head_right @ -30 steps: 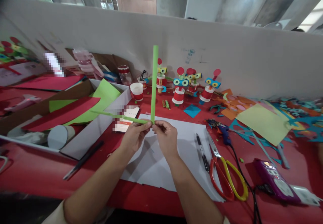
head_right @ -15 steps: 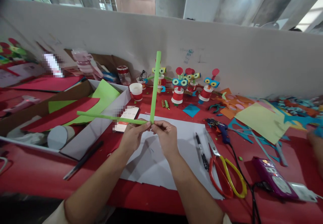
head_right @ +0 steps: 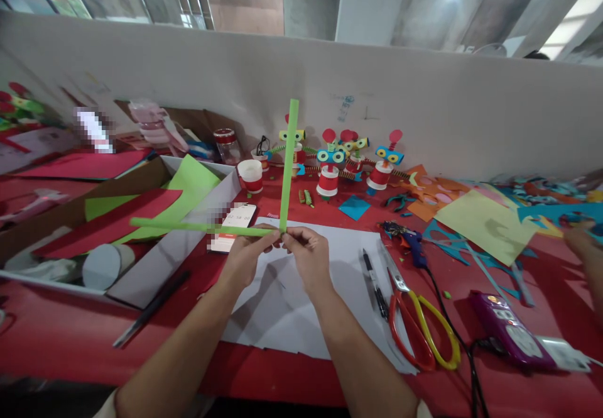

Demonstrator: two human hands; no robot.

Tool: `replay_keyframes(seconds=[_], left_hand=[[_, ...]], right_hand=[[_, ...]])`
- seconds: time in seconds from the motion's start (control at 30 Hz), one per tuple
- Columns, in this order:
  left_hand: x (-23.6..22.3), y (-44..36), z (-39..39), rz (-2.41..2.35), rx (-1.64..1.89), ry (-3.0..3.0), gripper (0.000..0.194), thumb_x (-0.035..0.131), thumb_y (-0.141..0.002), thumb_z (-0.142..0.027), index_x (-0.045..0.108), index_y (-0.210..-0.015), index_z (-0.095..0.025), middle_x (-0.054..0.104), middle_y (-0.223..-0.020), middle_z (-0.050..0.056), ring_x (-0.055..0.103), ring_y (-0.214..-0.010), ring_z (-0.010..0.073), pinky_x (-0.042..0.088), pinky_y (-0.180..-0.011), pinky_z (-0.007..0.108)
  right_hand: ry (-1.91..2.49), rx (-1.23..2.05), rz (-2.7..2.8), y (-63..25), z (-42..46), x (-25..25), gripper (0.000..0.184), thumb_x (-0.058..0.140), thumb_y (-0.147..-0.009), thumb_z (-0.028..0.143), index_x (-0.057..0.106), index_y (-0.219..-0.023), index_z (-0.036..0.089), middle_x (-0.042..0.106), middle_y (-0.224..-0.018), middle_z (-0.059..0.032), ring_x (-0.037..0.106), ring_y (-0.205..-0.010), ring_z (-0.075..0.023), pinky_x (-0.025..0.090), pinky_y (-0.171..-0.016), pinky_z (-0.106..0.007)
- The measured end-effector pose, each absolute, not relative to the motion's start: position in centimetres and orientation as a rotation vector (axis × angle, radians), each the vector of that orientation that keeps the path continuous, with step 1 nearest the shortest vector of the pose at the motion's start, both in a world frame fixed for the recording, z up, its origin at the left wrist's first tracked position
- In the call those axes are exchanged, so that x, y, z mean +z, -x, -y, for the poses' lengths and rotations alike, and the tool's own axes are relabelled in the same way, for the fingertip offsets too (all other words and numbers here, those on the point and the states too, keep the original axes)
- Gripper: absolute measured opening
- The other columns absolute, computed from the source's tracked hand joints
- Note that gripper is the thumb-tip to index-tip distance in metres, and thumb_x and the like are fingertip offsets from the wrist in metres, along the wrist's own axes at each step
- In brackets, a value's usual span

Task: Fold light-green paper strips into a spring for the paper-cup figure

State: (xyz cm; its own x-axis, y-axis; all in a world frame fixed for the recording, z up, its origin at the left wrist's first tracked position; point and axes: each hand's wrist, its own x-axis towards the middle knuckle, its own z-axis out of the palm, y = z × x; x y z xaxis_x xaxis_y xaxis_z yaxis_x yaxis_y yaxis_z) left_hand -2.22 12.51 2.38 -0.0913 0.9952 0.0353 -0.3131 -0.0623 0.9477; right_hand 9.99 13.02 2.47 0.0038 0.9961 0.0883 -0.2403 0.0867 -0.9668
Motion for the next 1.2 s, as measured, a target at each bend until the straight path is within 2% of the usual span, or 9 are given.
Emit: replay_keyframes(seconds=[0.27, 0.53, 0.63, 0.77, 0.93, 1.07, 1.2], left_hand=[[1.7, 2.5, -12.8, -1.03, 1.494, -1.006, 0.015, 0.074, -0.07, -0.028, 0.068, -0.062, -0.017, 0.062, -0.061, 0.0, 0.055, -0.064, 0.0139, 0.042, -0.064, 0.028], [1.5, 1.3, -12.4, -0.877, 1.603, -0.858, 0.015, 0.076, -0.067, -0.023, 0.067, -0.057, -0.018, 0.06, -0.058, -0.001, 0.053, -0.061, 0.0116, 0.043, -0.063, 0.027], [1.7, 1.2, -12.5, -0.804, 1.609, -0.773, 0.012, 0.076, -0.066, -0.023, 0.069, -0.059, -0.017, 0.061, -0.059, 0.0, 0.052, -0.061, 0.0111, 0.043, -0.061, 0.026], [1.9, 1.7, -12.7, -0.758, 1.593, -0.653, 0.014, 0.079, -0.062, -0.023, 0.068, -0.058, -0.015, 0.06, -0.058, -0.001, 0.051, -0.058, 0.0094, 0.042, -0.057, 0.024], [2.2, 1.9, -12.6, -0.755, 1.546, -0.561, 0.019, 0.084, -0.055, -0.025, 0.069, -0.057, -0.014, 0.061, -0.055, 0.0, 0.052, -0.055, 0.0087, 0.041, -0.054, 0.022], [2.4, 1.8, -12.4, -0.748, 1.543, -0.516, 0.023, 0.088, -0.049, -0.025, 0.07, -0.06, -0.015, 0.064, -0.06, 0.0, 0.055, -0.059, 0.0092, 0.043, -0.058, 0.022], [2.3, 1.7, -12.4, -0.776, 1.555, -0.594, 0.024, 0.087, -0.05, -0.028, 0.07, -0.062, -0.015, 0.063, -0.063, 0.0, 0.055, -0.063, 0.0105, 0.043, -0.061, 0.023]], right_hand=[[0.87, 1.358, 1.014, -9.7, -13.0, 2.1, 0.012, 0.074, -0.069, 0.029, 0.069, -0.072, 0.019, 0.063, -0.063, 0.0029, 0.055, -0.06, -0.0108, 0.043, -0.061, -0.026], [0.828, 1.313, 1.016, -9.9, -13.0, 2.0, 0.008, 0.074, -0.069, 0.025, 0.07, -0.069, 0.019, 0.063, -0.059, 0.0026, 0.053, -0.058, -0.0109, 0.042, -0.059, -0.026], [0.803, 1.277, 1.044, -9.8, -12.8, 2.0, 0.006, 0.071, -0.074, 0.025, 0.073, -0.076, 0.02, 0.064, -0.063, 0.0019, 0.055, -0.061, -0.0116, 0.044, -0.061, -0.027], [0.711, 1.345, 1.074, -9.6, -12.6, 2.1, 0.013, 0.064, -0.081, 0.028, 0.074, -0.088, 0.021, 0.066, -0.071, 0.0003, 0.058, -0.064, -0.0122, 0.046, -0.063, -0.027], [0.744, 1.272, 1.117, -9.5, -12.3, 2.5, 0.023, 0.071, -0.075, 0.024, 0.069, -0.099, 0.023, 0.064, -0.072, 0.0023, 0.058, -0.066, -0.0117, 0.047, -0.063, -0.026], [0.803, 1.198, 1.205, -9.4, -12.1, 2.5, 0.038, 0.075, -0.07, 0.022, 0.064, -0.106, 0.025, 0.064, -0.083, 0.0014, 0.059, -0.071, -0.0123, 0.049, -0.066, -0.026], [0.865, 1.123, 1.29, -9.5, -12.1, 2.3, 0.03, 0.072, -0.075, 0.029, 0.066, -0.104, 0.022, 0.066, -0.083, -0.0018, 0.06, -0.074, -0.0154, 0.05, -0.069, -0.03]])
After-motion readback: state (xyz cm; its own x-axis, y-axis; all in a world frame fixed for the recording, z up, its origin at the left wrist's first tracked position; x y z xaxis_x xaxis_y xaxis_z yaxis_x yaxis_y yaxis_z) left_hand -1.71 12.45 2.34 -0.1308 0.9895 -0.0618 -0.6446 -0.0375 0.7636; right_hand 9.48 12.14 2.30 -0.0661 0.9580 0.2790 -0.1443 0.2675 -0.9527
